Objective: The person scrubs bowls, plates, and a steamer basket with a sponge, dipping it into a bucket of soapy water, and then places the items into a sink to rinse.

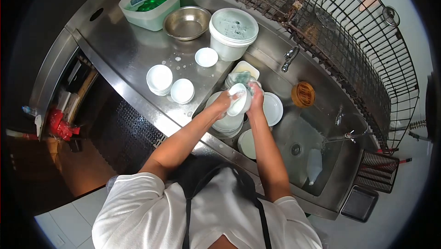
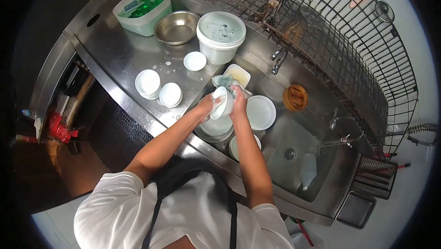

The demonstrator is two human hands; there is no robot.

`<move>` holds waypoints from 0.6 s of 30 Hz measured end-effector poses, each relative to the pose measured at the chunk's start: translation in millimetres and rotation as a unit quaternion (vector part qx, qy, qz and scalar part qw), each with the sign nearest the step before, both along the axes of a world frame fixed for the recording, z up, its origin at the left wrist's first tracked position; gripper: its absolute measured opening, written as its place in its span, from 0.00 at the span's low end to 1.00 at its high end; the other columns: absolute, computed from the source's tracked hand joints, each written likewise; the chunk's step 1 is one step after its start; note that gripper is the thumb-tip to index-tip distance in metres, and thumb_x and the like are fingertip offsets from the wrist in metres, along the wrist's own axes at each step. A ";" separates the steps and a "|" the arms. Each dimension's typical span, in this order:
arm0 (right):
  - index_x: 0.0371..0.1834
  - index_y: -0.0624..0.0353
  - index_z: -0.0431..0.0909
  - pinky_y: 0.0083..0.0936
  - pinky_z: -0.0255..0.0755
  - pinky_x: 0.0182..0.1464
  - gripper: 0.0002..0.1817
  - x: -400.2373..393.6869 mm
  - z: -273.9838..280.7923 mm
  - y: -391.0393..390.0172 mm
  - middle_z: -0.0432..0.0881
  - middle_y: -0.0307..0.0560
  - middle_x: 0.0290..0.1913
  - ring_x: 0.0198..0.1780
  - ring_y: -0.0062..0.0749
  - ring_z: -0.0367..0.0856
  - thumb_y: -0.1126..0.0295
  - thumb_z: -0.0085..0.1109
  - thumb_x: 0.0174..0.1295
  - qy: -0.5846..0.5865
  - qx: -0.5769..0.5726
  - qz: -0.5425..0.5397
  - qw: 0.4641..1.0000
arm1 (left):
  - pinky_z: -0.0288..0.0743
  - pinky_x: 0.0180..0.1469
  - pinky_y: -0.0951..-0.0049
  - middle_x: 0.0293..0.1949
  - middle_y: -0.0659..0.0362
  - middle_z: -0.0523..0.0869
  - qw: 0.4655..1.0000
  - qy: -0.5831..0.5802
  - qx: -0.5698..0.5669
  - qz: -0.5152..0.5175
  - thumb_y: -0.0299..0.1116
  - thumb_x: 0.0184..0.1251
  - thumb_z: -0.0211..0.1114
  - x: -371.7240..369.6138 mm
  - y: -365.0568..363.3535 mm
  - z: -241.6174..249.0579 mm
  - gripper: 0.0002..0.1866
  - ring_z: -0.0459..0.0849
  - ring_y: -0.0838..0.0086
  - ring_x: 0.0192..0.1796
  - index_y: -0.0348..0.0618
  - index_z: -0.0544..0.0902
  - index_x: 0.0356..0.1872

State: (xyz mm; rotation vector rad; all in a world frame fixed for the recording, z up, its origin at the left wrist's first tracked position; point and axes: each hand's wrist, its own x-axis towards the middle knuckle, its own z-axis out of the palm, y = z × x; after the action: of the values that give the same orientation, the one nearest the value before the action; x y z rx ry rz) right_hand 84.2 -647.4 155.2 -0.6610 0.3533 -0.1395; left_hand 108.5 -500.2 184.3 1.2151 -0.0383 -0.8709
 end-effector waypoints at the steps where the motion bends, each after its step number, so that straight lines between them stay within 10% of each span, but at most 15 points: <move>1: 0.53 0.61 0.78 0.36 0.78 0.52 0.17 -2.8 28.1 20.0 0.84 0.48 0.50 0.49 0.39 0.85 0.65 0.49 0.66 0.052 0.047 -0.032 0.997 | 0.79 0.47 0.68 0.47 0.57 0.85 0.998 0.022 -0.044 0.032 0.28 0.74 0.57 -1.0 -2.6 4.4 0.14 0.84 0.73 0.46 0.38 0.79 0.57; 4: 0.55 0.60 0.77 0.36 0.78 0.54 0.18 -9.1 16.5 62.6 0.84 0.48 0.50 0.49 0.39 0.84 0.65 0.46 0.68 0.004 0.144 -0.080 0.986 | 0.79 0.49 0.69 0.50 0.57 0.84 0.969 0.083 -0.104 0.210 0.26 0.72 0.58 -1.9 -10.7 14.4 0.16 0.84 0.72 0.48 0.38 0.77 0.59; 8: 0.61 0.59 0.73 0.35 0.72 0.62 0.21 -17.1 3.0 101.2 0.81 0.47 0.56 0.58 0.35 0.79 0.61 0.43 0.72 0.076 0.043 -0.138 0.987 | 0.77 0.54 0.63 0.47 0.48 0.85 0.845 -0.393 0.129 0.339 0.19 0.64 0.57 24.2 16.7 -29.7 0.19 0.83 0.63 0.52 0.33 0.76 0.57; 13: 0.61 0.64 0.72 0.32 0.71 0.60 0.21 -8.2 22.5 105.8 0.80 0.48 0.55 0.56 0.39 0.80 0.73 0.54 0.65 -0.004 -0.313 -0.125 0.941 | 0.77 0.50 0.53 0.44 0.36 0.84 0.770 -0.584 0.257 0.026 0.14 0.48 0.57 50.6 95.2 34.1 0.28 0.83 0.43 0.48 0.36 0.79 0.56; 18: 0.52 0.63 0.77 0.37 0.75 0.52 0.25 37.2 24.5 126.0 0.84 0.59 0.44 0.48 0.52 0.84 0.78 0.66 0.46 -0.005 -0.590 -0.063 0.805 | 0.79 0.44 0.52 0.34 0.41 0.86 0.696 -0.596 0.399 -0.034 0.26 0.60 0.62 90.0 145.3 58.2 0.16 0.86 0.45 0.39 0.36 0.83 0.49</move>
State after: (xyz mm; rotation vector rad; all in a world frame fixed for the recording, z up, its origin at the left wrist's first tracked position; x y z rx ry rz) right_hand 121.4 -521.5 179.7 -1.8815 0.2713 -0.5122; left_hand 198.5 -354.9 242.6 2.4652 -0.8378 0.0587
